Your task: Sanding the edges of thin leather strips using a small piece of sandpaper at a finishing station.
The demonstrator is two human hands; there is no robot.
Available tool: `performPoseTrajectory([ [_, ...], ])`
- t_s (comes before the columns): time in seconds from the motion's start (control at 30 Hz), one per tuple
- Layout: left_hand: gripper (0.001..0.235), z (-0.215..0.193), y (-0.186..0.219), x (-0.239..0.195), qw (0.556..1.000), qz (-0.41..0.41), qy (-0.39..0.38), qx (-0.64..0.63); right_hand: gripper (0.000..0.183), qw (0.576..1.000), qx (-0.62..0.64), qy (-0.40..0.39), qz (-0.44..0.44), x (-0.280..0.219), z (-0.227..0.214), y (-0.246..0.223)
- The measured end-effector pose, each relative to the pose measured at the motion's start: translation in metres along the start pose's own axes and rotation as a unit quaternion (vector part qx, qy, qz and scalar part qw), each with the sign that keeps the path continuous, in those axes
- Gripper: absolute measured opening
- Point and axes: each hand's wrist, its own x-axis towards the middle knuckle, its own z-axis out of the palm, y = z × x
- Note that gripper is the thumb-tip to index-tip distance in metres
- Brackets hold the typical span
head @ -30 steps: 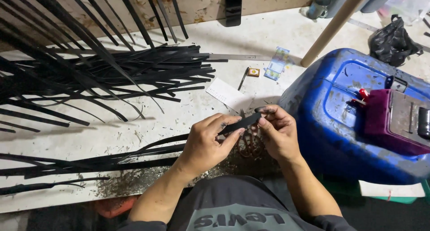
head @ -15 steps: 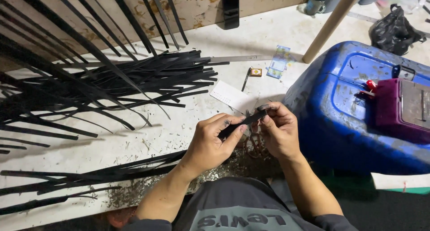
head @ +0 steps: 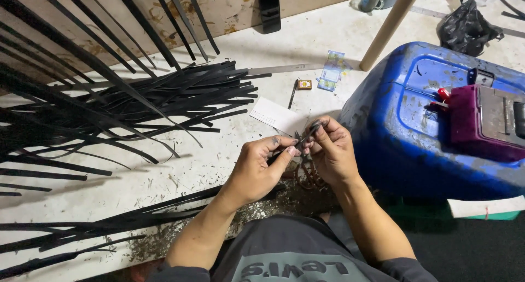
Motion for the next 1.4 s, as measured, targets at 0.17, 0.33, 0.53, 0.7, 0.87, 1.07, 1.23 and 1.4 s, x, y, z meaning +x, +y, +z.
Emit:
performPoseTrajectory([
  [0.17, 0.02, -0.001, -0.004, 0.002, 0.999, -0.038, -0.006, -0.034, 0.011, 0.999, 0.012, 0.02, 0.033, 0.004, 0.001, 0.0],
  [0.33, 0.022, 0.0, -0.008, 0.002, 0.995, -0.073, -0.013, -0.071, 0.012, 0.999, 0.016, 0.029, 0.035, 0.008, 0.004, 0.0],
  [0.53, 0.02, 0.009, -0.009, 0.004, 0.997, -0.046, 0.046, -0.048, 0.017, 1.0, 0.019, 0.011, 0.008, 0.004, 0.002, 0.002],
  [0.7, 0.009, 0.01, 0.002, 0.001, 0.983, 0.086, 0.081, 0.142, 0.011, 0.999, -0.039, 0.012, -0.015, -0.003, -0.003, 0.008],
  [0.87, 0.011, 0.006, 0.01, -0.003, 0.967, 0.136, 0.049, 0.208, 0.008, 0.999, 0.04, -0.006, -0.003, -0.004, 0.006, 0.001],
  [1.07, 0.013, 0.004, 0.005, -0.009, 0.942, 0.194, 0.05, 0.269, 0.01, 0.994, 0.093, -0.045, -0.031, -0.004, -0.006, 0.012],
  [1.23, 0.018, 0.005, 0.0, -0.012, 0.917, 0.24, 0.056, 0.315, 0.012, 0.989, 0.111, -0.081, -0.051, -0.006, -0.012, 0.018],
  [1.4, 0.023, 0.007, -0.005, -0.012, 0.896, 0.274, 0.057, 0.345, 0.012, 0.987, 0.129, -0.083, -0.051, -0.008, -0.015, 0.02],
])
